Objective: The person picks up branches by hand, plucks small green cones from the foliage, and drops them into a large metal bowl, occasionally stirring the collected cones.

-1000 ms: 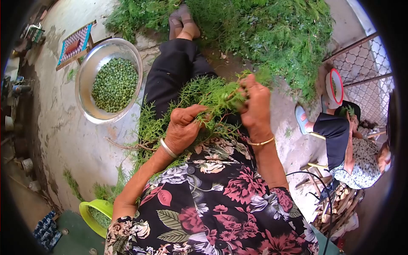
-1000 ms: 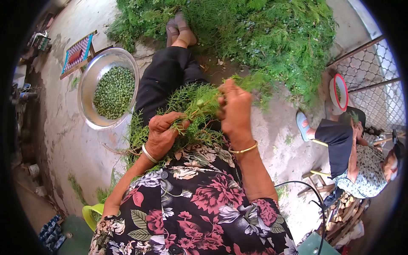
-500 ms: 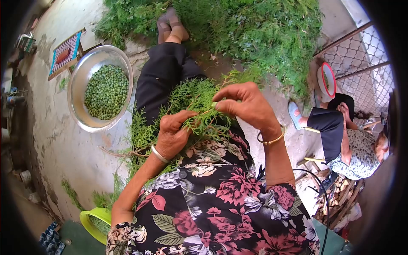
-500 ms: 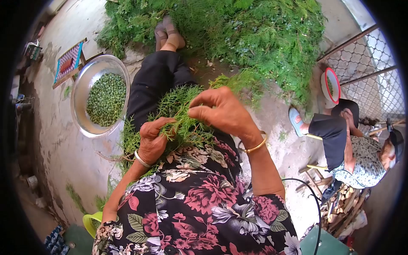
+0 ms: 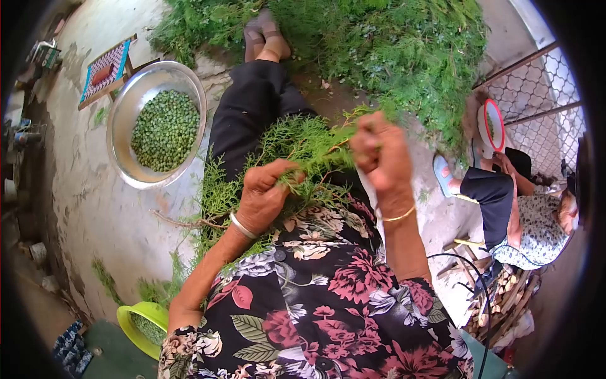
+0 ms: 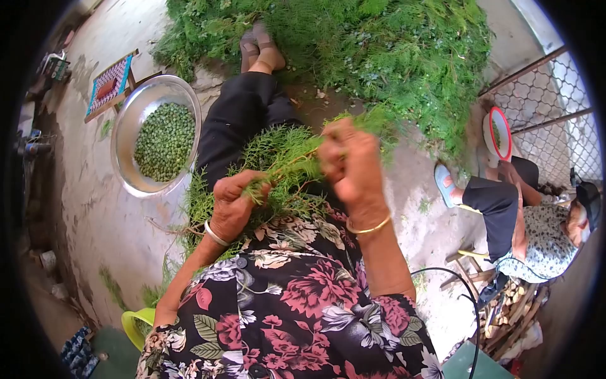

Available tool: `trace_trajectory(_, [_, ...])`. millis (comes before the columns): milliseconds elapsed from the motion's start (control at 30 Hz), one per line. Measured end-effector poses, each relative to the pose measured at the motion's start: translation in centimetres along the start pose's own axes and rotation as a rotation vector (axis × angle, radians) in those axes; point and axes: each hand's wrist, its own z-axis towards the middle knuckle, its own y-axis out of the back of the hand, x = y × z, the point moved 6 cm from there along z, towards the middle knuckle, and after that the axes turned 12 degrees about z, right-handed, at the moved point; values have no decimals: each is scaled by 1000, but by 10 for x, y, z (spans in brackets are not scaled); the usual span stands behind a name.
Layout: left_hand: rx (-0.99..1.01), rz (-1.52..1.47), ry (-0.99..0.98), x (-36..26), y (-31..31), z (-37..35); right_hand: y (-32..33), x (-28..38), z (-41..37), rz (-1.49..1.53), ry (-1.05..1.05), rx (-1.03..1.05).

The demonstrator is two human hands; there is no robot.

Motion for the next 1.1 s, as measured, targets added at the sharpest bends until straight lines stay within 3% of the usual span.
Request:
trace_trajectory(67, [33,-233,240,10,3,-1,17,29,6,276,62,64])
trace_trajectory(100, [36,-229,243,10,7,1,23,36,6,282,61,63])
trace_trajectory(167, [-52,106,-40,-4,23,5,31,41,6,285,21,43])
trace_trajectory(233, [10,294,-17,-1,38,-6,39,35,3,232,-6,32])
trace_trajectory(300, [220,598,67,-5,53,-23,55,18,2,261,-136,-80])
trace_trajectory(333, [222,603,73,-9,64,-33,61,13,1,271,-140,-105])
trace_trajectory(400, [457,729,207,-2,77,-60,70,5,2,289,-146,-119])
trace_trajectory(567, [445,651,249,8,95,-98,69,-10,6,321,-184,-148])
trace_trajectory(633, [335,831,245,22,89,-109,67,-12,6,326,-189,-143])
trace_trajectory(667, [174,874,173,27,87,-112,66,-13,5,325,-194,-137])
trace_trajectory(700, [166,880,175,38,82,-117,67,-13,5,320,-186,-142])
trace_trajectory(800, [-437,155,435,67,108,-130,72,-7,5,314,-165,-126])
trace_trajectory(833, [-460,163,423,63,116,-124,73,-4,5,312,-157,-112])
trace_trajectory(900, [-434,-217,648,72,128,-115,79,-3,6,323,-171,-72])
trace_trajectory(1100, [-590,-550,653,84,165,-109,101,-10,10,337,-169,-143])
